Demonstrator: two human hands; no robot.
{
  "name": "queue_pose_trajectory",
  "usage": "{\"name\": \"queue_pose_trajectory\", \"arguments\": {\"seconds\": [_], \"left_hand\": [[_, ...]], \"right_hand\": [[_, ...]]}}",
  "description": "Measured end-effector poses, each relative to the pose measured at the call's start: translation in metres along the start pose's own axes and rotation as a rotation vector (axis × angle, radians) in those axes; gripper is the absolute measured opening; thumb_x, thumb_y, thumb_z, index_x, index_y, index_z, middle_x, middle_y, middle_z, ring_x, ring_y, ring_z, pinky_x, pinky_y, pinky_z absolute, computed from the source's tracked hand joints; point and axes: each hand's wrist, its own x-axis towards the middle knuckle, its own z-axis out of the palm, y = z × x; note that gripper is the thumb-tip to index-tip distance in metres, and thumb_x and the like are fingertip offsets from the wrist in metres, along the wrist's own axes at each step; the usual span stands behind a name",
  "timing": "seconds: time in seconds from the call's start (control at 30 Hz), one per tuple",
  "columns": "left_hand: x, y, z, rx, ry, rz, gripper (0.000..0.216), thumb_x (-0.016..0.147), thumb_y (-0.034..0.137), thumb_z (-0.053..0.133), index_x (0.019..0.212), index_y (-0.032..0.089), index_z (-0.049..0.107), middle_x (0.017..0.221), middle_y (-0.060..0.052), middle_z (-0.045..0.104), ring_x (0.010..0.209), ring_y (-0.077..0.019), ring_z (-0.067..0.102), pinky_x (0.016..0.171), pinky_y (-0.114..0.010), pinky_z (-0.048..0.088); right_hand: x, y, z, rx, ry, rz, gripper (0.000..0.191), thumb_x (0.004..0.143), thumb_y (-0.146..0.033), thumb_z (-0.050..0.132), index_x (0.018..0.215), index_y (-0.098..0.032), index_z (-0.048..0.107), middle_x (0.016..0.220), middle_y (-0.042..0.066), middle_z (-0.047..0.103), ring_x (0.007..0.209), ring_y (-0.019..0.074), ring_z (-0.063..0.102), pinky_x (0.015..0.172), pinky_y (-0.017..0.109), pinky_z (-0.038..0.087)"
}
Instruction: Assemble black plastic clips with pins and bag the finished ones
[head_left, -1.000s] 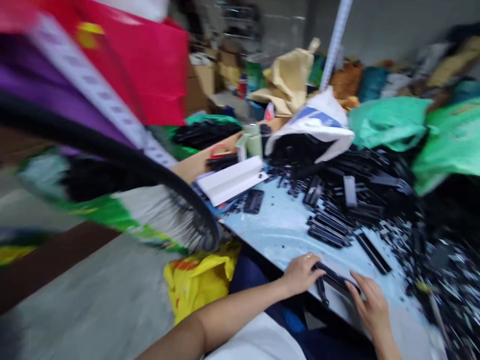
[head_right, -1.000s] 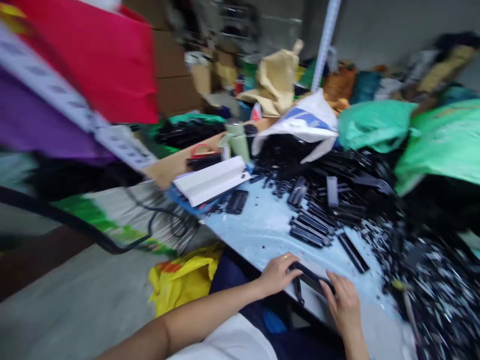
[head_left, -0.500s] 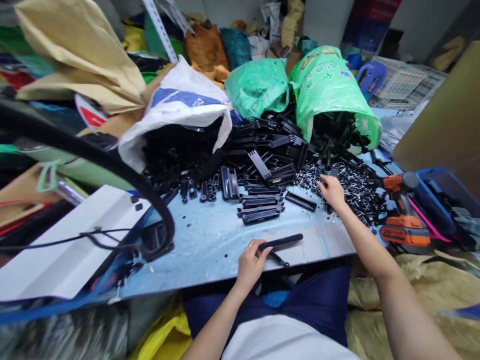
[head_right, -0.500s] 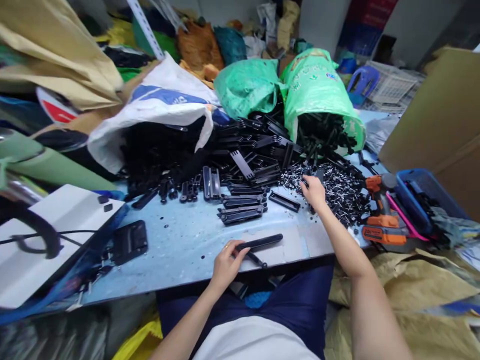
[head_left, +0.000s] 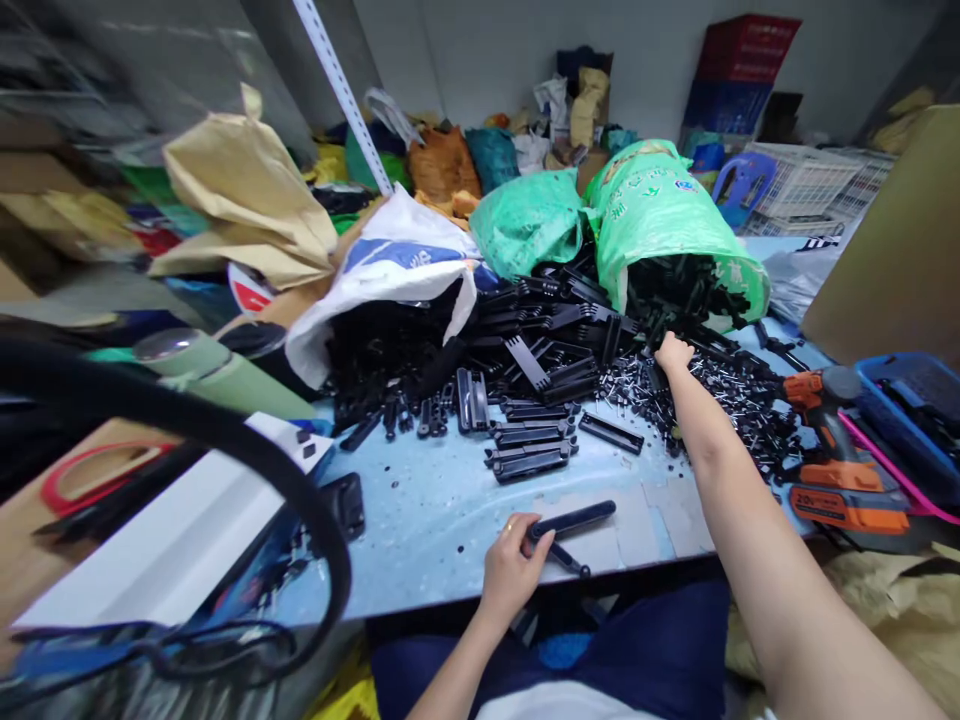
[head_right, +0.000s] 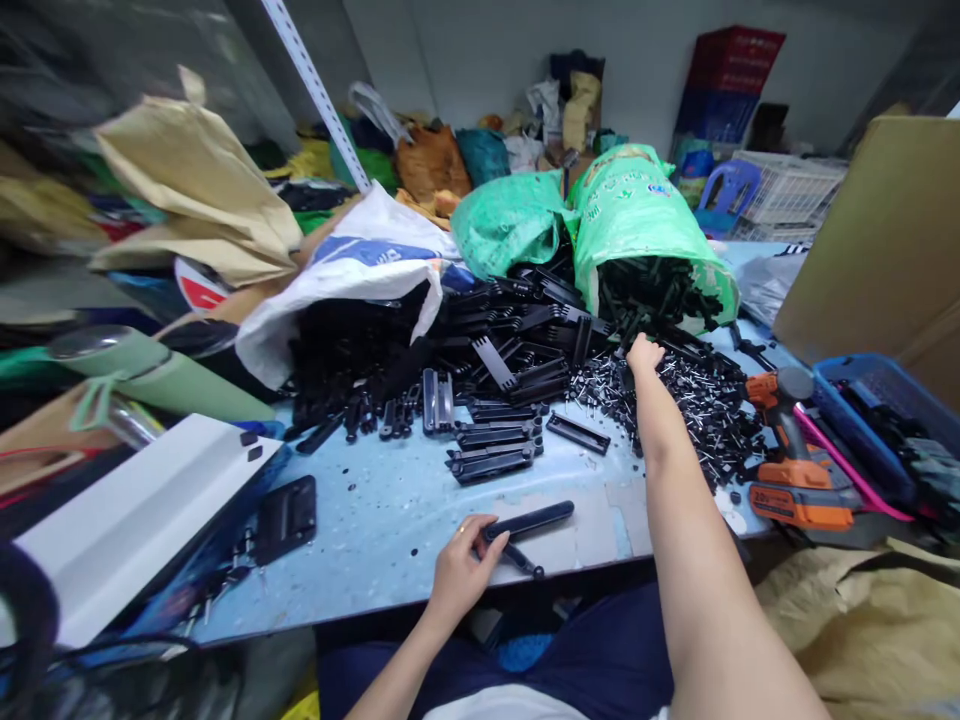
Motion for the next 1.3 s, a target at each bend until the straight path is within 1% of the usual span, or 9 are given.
{"name": "queue_pose_trajectory", "arguments": {"seconds": [0.2, 0.33, 0.4, 0.57, 0.7, 0.9, 1.07, 1.2, 1.3], "left_hand": [[-0.004, -0.003, -0.002, 0.111, -0.076, 0.024, 0.025, 0.085, 0.039, 0.045, 0.092, 0.019, 0.057, 0.080, -0.004, 0.062, 0.050, -0.0117, 0.053, 0.052, -0.026, 0.048], [0.003, 0.008, -0.005, 0.272, -0.051, 0.123, 0.024, 0.084, 0.035, 0.048, 0.099, 0.018, 0.057, 0.094, -0.010, 0.063, 0.088, -0.0238, 0.059, 0.074, -0.036, 0.049], [0.012, 0.022, 0.000, 0.326, -0.174, 0.210, 0.027, 0.082, 0.032, 0.052, 0.105, 0.018, 0.056, 0.101, -0.012, 0.061, 0.098, -0.0266, 0.055, 0.081, -0.040, 0.046], [0.039, 0.047, 0.011, 0.399, -0.557, 0.272, 0.024, 0.085, 0.015, 0.045, 0.107, 0.018, 0.054, 0.093, -0.009, 0.062, 0.089, -0.0218, 0.058, 0.074, -0.034, 0.045], [0.045, 0.040, 0.000, 0.445, -0.639, 0.291, 0.024, 0.088, 0.015, 0.042, 0.109, 0.016, 0.053, 0.093, -0.009, 0.062, 0.090, -0.0225, 0.058, 0.077, -0.034, 0.043], [0.045, 0.035, -0.009, 0.402, -0.685, 0.274, 0.023, 0.087, 0.022, 0.044, 0.109, 0.018, 0.052, 0.103, -0.008, 0.060, 0.097, -0.0215, 0.055, 0.083, -0.034, 0.042], [0.050, 0.042, -0.002, 0.377, -0.738, 0.257, 0.025, 0.088, 0.023, 0.041, 0.111, 0.018, 0.050, 0.105, -0.008, 0.059, 0.100, -0.0220, 0.053, 0.083, -0.035, 0.041], [0.053, 0.048, -0.002, 0.385, -0.753, 0.256, 0.027, 0.089, 0.030, 0.040, 0.111, 0.019, 0.050, 0.105, -0.008, 0.058, 0.099, -0.0223, 0.052, 0.083, -0.035, 0.041], [0.052, 0.050, -0.004, 0.393, -0.749, 0.251, 0.043, 0.081, 0.052, 0.049, 0.108, 0.019, 0.050, 0.103, -0.009, 0.057, 0.097, -0.0251, 0.053, 0.082, -0.037, 0.040]], "right_hand": [[0.008, 0.013, -0.026, 0.382, -0.025, 0.132, 0.028, 0.071, -0.016, 0.060, 0.098, -0.014, 0.054, 0.088, 0.007, 0.063, 0.082, 0.0173, 0.059, 0.071, 0.030, 0.047], [-0.018, 0.034, -0.049, 0.613, -0.123, 0.109, 0.008, 0.076, -0.025, 0.055, 0.078, -0.018, 0.052, 0.069, 0.000, 0.060, 0.057, 0.0098, 0.054, 0.054, 0.022, 0.047], [-0.038, 0.043, -0.059, 0.730, -0.175, 0.083, 0.009, 0.076, -0.026, 0.053, 0.073, -0.019, 0.049, 0.066, -0.002, 0.058, 0.055, 0.0085, 0.052, 0.053, 0.021, 0.047], [-0.095, 0.061, -0.074, 0.990, -0.487, -0.022, 0.015, 0.071, -0.031, 0.056, 0.080, -0.021, 0.050, 0.058, -0.006, 0.049, 0.048, 0.0077, 0.044, 0.048, 0.020, 0.041], [-0.149, 0.076, -0.073, 0.649, -0.649, -0.200, 0.036, 0.072, -0.053, 0.056, 0.086, -0.021, 0.049, 0.051, -0.009, 0.041, 0.041, 0.0075, 0.033, 0.042, 0.020, 0.031], [-0.217, 0.086, -0.064, -0.120, -1.101, -0.784, 0.037, 0.080, -0.053, 0.051, 0.094, -0.019, 0.055, 0.073, 0.001, 0.060, 0.067, 0.0155, 0.056, 0.062, 0.025, 0.041], [-0.239, 0.076, -0.056, -0.637, -1.008, -1.016, 0.031, 0.088, -0.046, 0.044, 0.101, -0.020, 0.056, 0.092, 0.008, 0.066, 0.081, 0.0206, 0.062, 0.063, 0.025, 0.037], [-0.246, 0.075, -0.052, -0.771, -0.897, -1.061, 0.034, 0.091, -0.047, 0.037, 0.100, -0.020, 0.056, 0.092, 0.007, 0.066, 0.079, 0.0197, 0.063, 0.058, 0.024, 0.032], [-0.251, 0.078, -0.051, -0.801, -0.827, -1.050, 0.037, 0.092, -0.048, 0.033, 0.101, -0.020, 0.055, 0.090, 0.006, 0.066, 0.077, 0.0192, 0.062, 0.056, 0.025, 0.029]]}}
